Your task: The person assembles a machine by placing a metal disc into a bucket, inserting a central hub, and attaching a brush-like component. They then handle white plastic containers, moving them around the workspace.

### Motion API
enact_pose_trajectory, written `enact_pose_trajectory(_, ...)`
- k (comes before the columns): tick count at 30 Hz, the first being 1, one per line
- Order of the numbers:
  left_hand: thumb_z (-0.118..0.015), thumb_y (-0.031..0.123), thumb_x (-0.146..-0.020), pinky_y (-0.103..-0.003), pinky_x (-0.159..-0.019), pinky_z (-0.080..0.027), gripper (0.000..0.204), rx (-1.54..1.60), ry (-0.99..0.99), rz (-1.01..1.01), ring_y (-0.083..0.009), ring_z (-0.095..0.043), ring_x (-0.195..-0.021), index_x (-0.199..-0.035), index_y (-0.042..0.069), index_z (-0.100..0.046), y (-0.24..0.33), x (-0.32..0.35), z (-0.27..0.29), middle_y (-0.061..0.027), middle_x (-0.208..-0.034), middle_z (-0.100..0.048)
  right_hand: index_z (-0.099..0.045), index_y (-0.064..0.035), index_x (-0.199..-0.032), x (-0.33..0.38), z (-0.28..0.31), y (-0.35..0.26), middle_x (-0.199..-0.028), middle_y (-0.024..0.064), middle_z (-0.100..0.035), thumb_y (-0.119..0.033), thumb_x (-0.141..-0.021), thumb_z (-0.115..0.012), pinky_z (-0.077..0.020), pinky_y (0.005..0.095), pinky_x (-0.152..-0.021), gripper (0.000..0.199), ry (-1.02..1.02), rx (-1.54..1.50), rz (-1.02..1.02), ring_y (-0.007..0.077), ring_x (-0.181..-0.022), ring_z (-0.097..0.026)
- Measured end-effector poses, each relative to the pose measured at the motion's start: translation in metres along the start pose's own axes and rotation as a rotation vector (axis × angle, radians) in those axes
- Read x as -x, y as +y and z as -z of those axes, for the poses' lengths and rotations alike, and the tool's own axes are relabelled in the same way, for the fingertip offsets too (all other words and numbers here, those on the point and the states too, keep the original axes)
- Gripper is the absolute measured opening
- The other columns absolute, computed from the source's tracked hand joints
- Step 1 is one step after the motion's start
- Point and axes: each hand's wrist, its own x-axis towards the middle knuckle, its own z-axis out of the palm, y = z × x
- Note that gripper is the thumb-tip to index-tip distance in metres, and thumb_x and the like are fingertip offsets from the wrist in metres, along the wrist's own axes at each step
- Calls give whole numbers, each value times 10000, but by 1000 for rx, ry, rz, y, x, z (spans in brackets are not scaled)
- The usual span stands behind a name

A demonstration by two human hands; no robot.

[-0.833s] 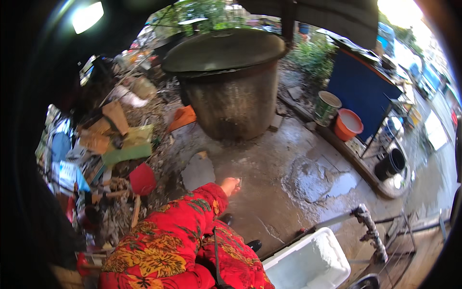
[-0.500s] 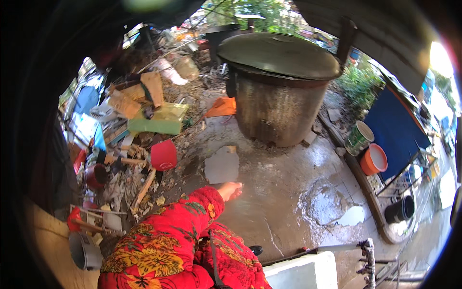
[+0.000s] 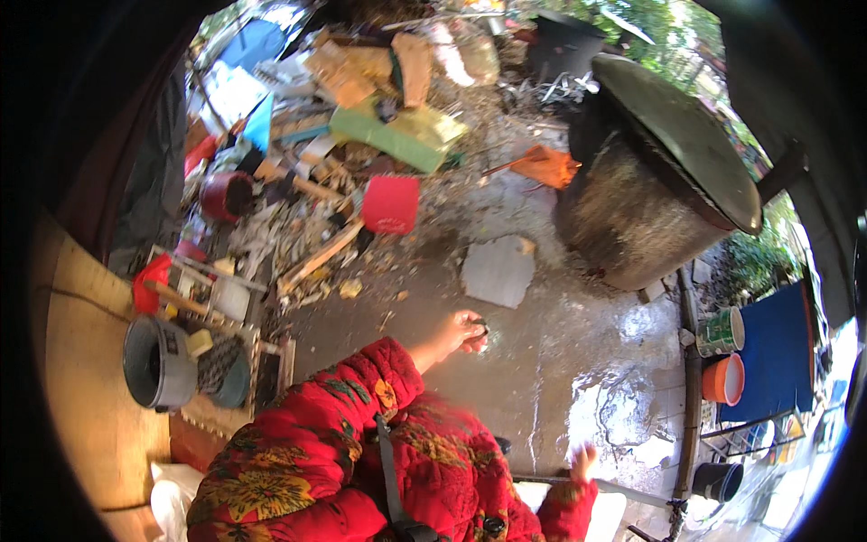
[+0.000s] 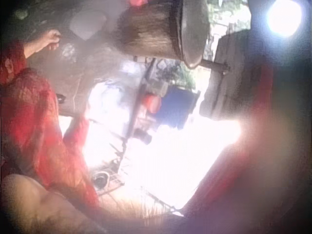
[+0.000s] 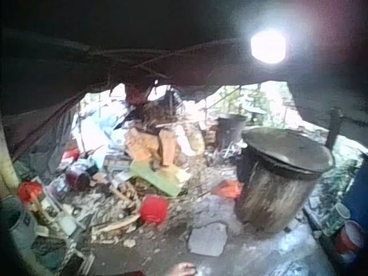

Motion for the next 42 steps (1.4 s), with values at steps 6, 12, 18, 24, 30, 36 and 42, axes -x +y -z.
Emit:
enact_pose_trajectory(6,-608,200,-872,-228,-481,-421,227,-302,222,-300,-63,-541,-577,-1020,34,-561,33,98,92,-1,-737,-589,-516,12,-1128,36,-354,-189,-1031,99,-596,-109,-896,-534,-489,286,-761,262,-845,-52,372,177,-870,-594)
enact_pose_trajectory(12,-640,233,-816,-340,-655,-454,224,-808,501,-417,-220,-586,-714,-948,62,-581,22,191,192,-111,-787,-614,-583,6,-1069,152,-508,-254,-907,65,-621,-190,-925,-512,-478,268,-671,254,-1168,47,60,143,-728,-591)
enact_pose_trajectory(18,-664,213,-756,-346,-642,-461,259,-618,763,-358,-231,-602,-704,-943,48,-594,-1,257,244,-122,-794,-626,-604,2,-971,176,-594,-239,-755,44,-612,-189,-908,-544,-488,268,-594,209,-1270,351,86,126,-631,-586)
enact_pose_trajectory(24,-650,231,-717,-379,-633,-469,230,-523,959,-157,-306,-619,-697,-855,48,-633,-9,304,295,-142,-741,-626,-602,-6,-869,190,-692,-223,-702,28,-606,-117,-878,-552,-445,243,-526,123,-1577,584,145,102,-592,-556)
enact_pose_trajectory(30,-613,257,-728,-410,-598,-471,210,-563,1193,-67,-339,-617,-674,-815,70,-649,-13,332,351,-170,-761,-628,-596,-36,-811,202,-805,-206,-635,7,-542,-277,-877,-573,-378,244,-450,252,-1876,927,482,88,-516,-496)
enact_pose_trajectory(36,-532,315,-830,-425,-683,-472,250,-329,1386,-1,-312,-622,-755,-952,125,-638,-51,325,401,-156,-813,-630,-580,-49,-751,243,-876,-211,-589,9,-519,-321,-888,-568,-377,246,-444,305,-2150,965,370,80,-493,-479)
enact_pose_trajectory(42,-546,298,-853,-414,-724,-466,226,-229,1660,-84,-288,-616,-792,-926,103,-634,-69,389,432,-101,-851,-642,-555,-42,-762,338,-920,-182,-596,14,-539,-294,-879,-585,-390,236,-465,280,-2172,650,-116,71,-505,-482)
